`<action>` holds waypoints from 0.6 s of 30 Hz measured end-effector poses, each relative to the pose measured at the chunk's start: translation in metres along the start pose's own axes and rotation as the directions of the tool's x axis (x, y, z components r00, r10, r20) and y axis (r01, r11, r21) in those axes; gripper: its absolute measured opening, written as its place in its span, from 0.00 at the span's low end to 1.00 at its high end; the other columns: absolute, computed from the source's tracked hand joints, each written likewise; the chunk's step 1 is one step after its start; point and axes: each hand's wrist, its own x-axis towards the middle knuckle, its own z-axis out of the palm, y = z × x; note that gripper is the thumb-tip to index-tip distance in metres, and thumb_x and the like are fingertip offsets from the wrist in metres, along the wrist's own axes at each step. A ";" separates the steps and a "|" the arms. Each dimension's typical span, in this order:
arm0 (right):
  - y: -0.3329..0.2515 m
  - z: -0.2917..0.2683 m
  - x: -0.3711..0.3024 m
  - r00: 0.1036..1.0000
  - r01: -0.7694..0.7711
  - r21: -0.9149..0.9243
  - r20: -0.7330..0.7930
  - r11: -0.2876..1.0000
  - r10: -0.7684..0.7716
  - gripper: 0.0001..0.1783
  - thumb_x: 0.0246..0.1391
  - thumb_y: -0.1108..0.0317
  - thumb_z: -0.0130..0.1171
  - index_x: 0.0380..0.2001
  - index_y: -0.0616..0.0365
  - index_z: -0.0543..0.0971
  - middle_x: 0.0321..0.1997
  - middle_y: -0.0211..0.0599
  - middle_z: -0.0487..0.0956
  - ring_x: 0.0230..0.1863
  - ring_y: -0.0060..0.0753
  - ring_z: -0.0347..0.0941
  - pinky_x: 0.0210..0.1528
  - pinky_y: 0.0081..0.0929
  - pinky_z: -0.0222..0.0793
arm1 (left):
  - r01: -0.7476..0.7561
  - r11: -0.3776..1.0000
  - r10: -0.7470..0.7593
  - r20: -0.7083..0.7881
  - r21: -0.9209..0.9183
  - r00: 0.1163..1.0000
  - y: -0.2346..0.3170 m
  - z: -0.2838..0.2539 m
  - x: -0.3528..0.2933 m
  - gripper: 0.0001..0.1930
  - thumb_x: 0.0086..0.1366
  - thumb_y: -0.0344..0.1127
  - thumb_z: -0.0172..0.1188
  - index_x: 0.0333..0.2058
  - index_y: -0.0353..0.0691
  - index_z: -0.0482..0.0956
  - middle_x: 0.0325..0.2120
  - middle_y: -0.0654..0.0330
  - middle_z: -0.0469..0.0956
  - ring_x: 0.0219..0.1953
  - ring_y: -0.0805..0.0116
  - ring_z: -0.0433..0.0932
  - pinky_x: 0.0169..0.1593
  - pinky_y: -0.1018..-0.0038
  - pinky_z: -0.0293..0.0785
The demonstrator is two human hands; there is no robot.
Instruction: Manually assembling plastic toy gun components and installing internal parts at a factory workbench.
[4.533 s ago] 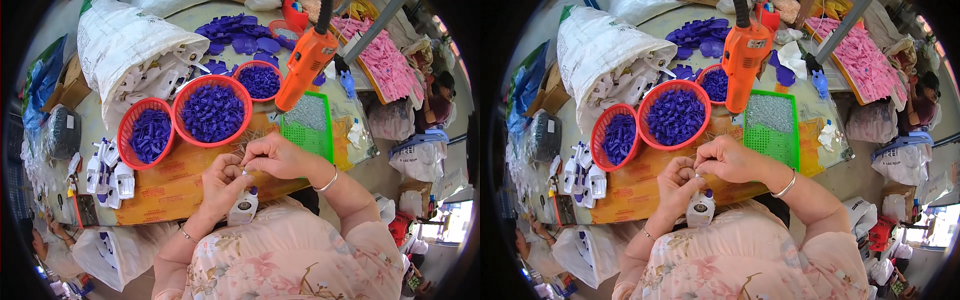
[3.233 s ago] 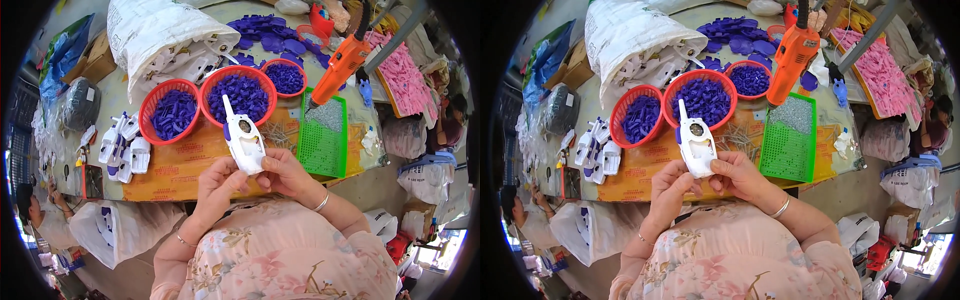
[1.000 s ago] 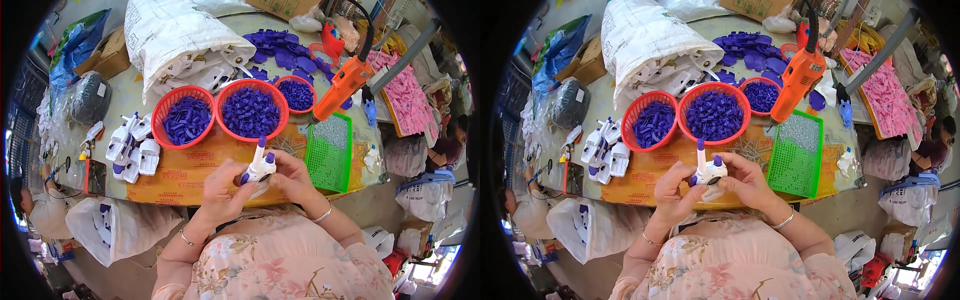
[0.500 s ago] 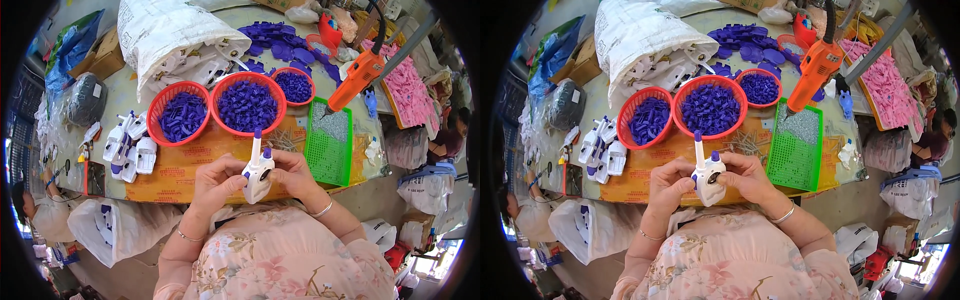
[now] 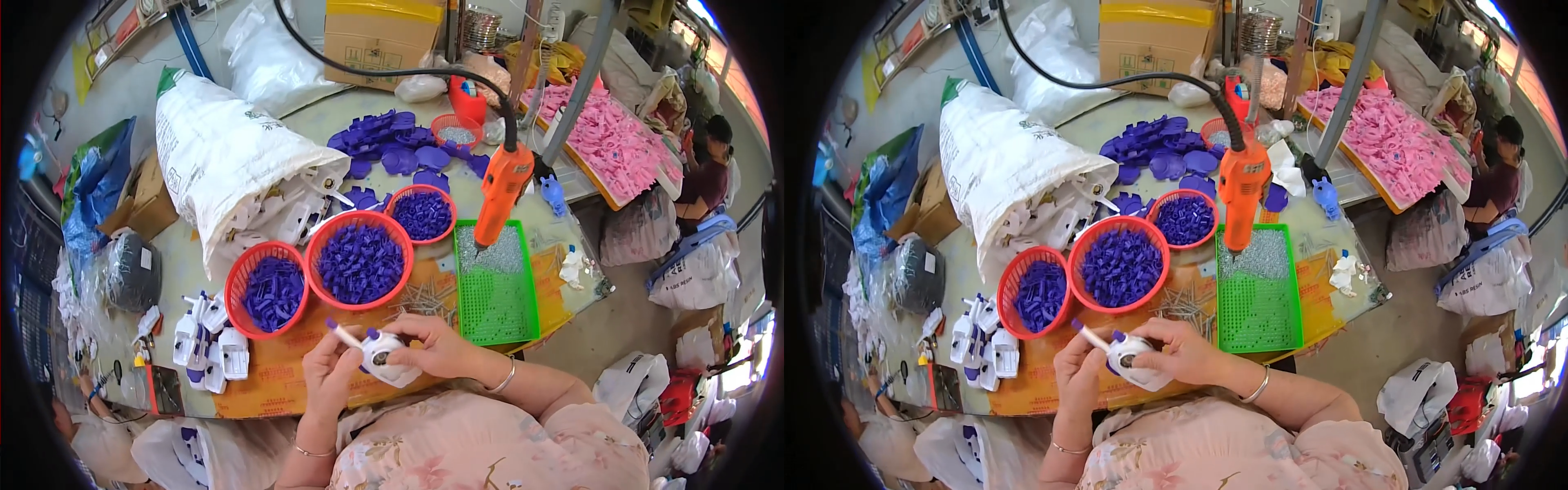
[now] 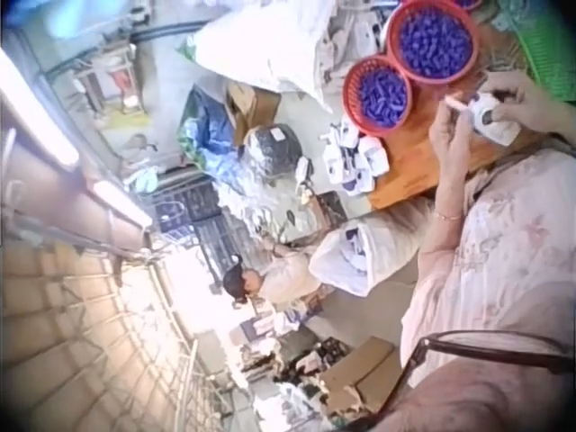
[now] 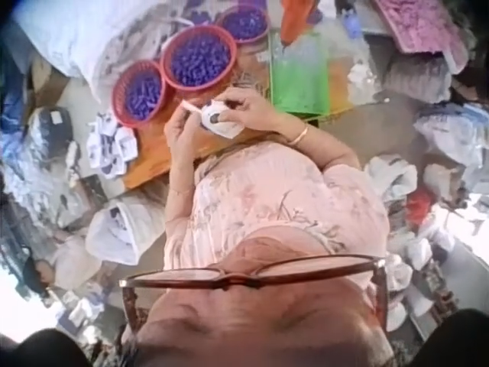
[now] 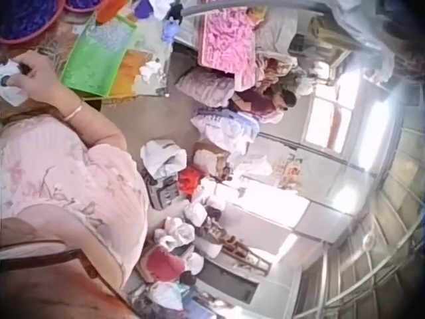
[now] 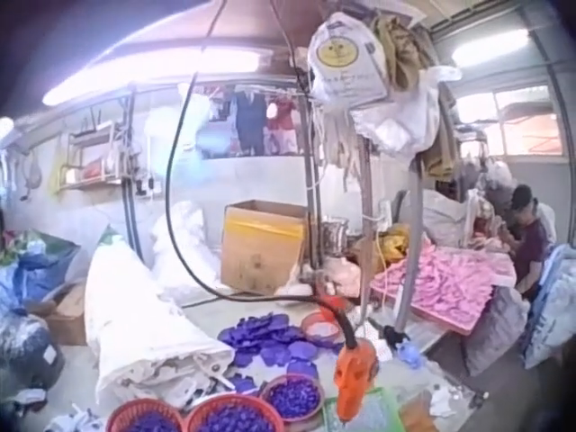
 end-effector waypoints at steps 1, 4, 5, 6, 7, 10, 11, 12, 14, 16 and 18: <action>-0.002 -0.002 0.000 1.000 0.006 -0.002 -0.006 1.000 -0.006 0.20 0.48 0.70 0.63 0.46 0.61 0.75 0.39 0.35 0.77 0.40 0.25 0.72 0.44 0.25 0.68 | 0.015 0.999 -0.012 -0.059 0.036 0.998 0.001 0.005 0.001 0.10 0.59 0.29 0.54 0.36 0.29 0.77 0.27 0.66 0.75 0.30 0.81 0.70 0.35 0.83 0.65; -0.009 -0.008 -0.001 0.995 0.100 -0.251 0.056 0.963 -0.088 0.19 0.46 0.67 0.64 0.42 0.62 0.77 0.36 0.41 0.76 0.37 0.38 0.74 0.40 0.28 0.68 | 0.014 0.996 -0.006 -0.103 0.083 0.995 -0.003 0.005 0.008 0.06 0.59 0.27 0.54 0.31 0.31 0.78 0.23 0.68 0.74 0.24 0.83 0.66 0.29 0.84 0.61; -0.008 -0.015 -0.002 0.995 0.097 -0.253 0.047 0.963 -0.088 0.19 0.46 0.67 0.64 0.42 0.62 0.77 0.36 0.41 0.76 0.37 0.38 0.74 0.40 0.28 0.68 | 0.039 0.991 -0.022 -0.126 0.130 0.992 -0.005 0.003 0.009 0.06 0.59 0.27 0.54 0.29 0.32 0.78 0.22 0.67 0.74 0.23 0.83 0.65 0.27 0.84 0.60; -0.008 -0.026 -0.003 0.986 0.114 -0.407 -0.065 0.906 -0.153 0.14 0.47 0.66 0.63 0.37 0.62 0.77 0.30 0.42 0.76 0.32 0.38 0.73 0.36 0.30 0.68 | 0.018 0.990 0.004 -0.157 0.138 0.988 -0.009 -0.002 0.012 0.06 0.60 0.27 0.54 0.28 0.32 0.78 0.21 0.67 0.74 0.22 0.82 0.67 0.27 0.83 0.62; -0.012 -0.038 -0.004 0.960 0.104 -0.553 -0.163 0.827 -0.229 0.11 0.47 0.65 0.62 0.31 0.61 0.78 0.25 0.44 0.75 0.27 0.38 0.72 0.32 0.32 0.68 | 0.042 0.996 -0.027 -0.169 0.084 0.985 -0.009 -0.008 0.014 0.06 0.60 0.27 0.53 0.27 0.31 0.78 0.21 0.66 0.74 0.22 0.82 0.67 0.27 0.83 0.62; -0.023 -0.096 0.000 0.882 -0.286 -0.568 -0.471 0.771 -0.020 0.11 0.50 0.65 0.58 0.24 0.63 0.75 0.19 0.44 0.74 0.22 0.38 0.72 0.26 0.32 0.66 | 0.053 0.997 -0.044 -0.153 0.052 0.987 -0.013 -0.022 0.022 0.07 0.60 0.29 0.55 0.30 0.32 0.79 0.21 0.66 0.76 0.22 0.83 0.68 0.26 0.84 0.62; -0.024 -0.113 0.003 0.836 -0.230 -0.582 -0.529 0.780 -0.148 0.11 0.50 0.65 0.57 0.23 0.63 0.75 0.19 0.44 0.74 0.21 0.39 0.72 0.25 0.32 0.65 | 0.061 0.997 -0.065 -0.117 -0.036 0.991 -0.006 -0.019 0.020 0.07 0.60 0.30 0.56 0.30 0.31 0.79 0.21 0.66 0.76 0.22 0.82 0.68 0.25 0.84 0.62; -0.023 -0.128 0.018 0.798 -0.227 -0.563 -0.575 0.794 -0.180 0.11 0.50 0.65 0.57 0.23 0.64 0.75 0.20 0.44 0.75 0.23 0.40 0.73 0.26 0.32 0.66 | 0.096 0.988 -0.108 -0.091 -0.120 0.990 -0.008 -0.018 0.022 0.07 0.60 0.30 0.56 0.31 0.31 0.79 0.21 0.65 0.77 0.21 0.82 0.68 0.24 0.84 0.61; -0.007 -0.164 0.052 0.741 -0.181 -0.600 -0.604 0.779 -0.293 0.09 0.48 0.67 0.57 0.25 0.64 0.76 0.22 0.47 0.76 0.25 0.44 0.75 0.28 0.35 0.67 | 0.214 0.967 -0.223 -0.052 -0.140 0.973 -0.013 -0.011 0.028 0.12 0.63 0.36 0.55 0.30 0.31 0.79 0.21 0.64 0.77 0.20 0.81 0.70 0.24 0.85 0.62; 0.041 -0.204 0.093 0.753 -0.132 -0.667 -0.549 0.733 -0.364 0.08 0.46 0.69 0.56 0.28 0.64 0.77 0.24 0.49 0.77 0.28 0.48 0.75 0.31 0.37 0.68 | 0.265 0.958 -0.269 -0.021 -0.109 0.963 -0.020 -0.004 0.032 0.16 0.65 0.40 0.52 0.29 0.31 0.78 0.20 0.63 0.76 0.19 0.81 0.70 0.24 0.86 0.63; 0.074 -0.224 0.123 0.776 -0.129 -0.680 -0.522 0.722 -0.354 0.09 0.44 0.70 0.56 0.30 0.63 0.78 0.26 0.50 0.77 0.30 0.49 0.75 0.32 0.38 0.69 | 0.289 0.943 -0.297 -0.029 -0.164 0.954 -0.022 0.003 0.030 0.15 0.65 0.38 0.52 0.28 0.30 0.78 0.20 0.63 0.76 0.18 0.81 0.70 0.23 0.85 0.62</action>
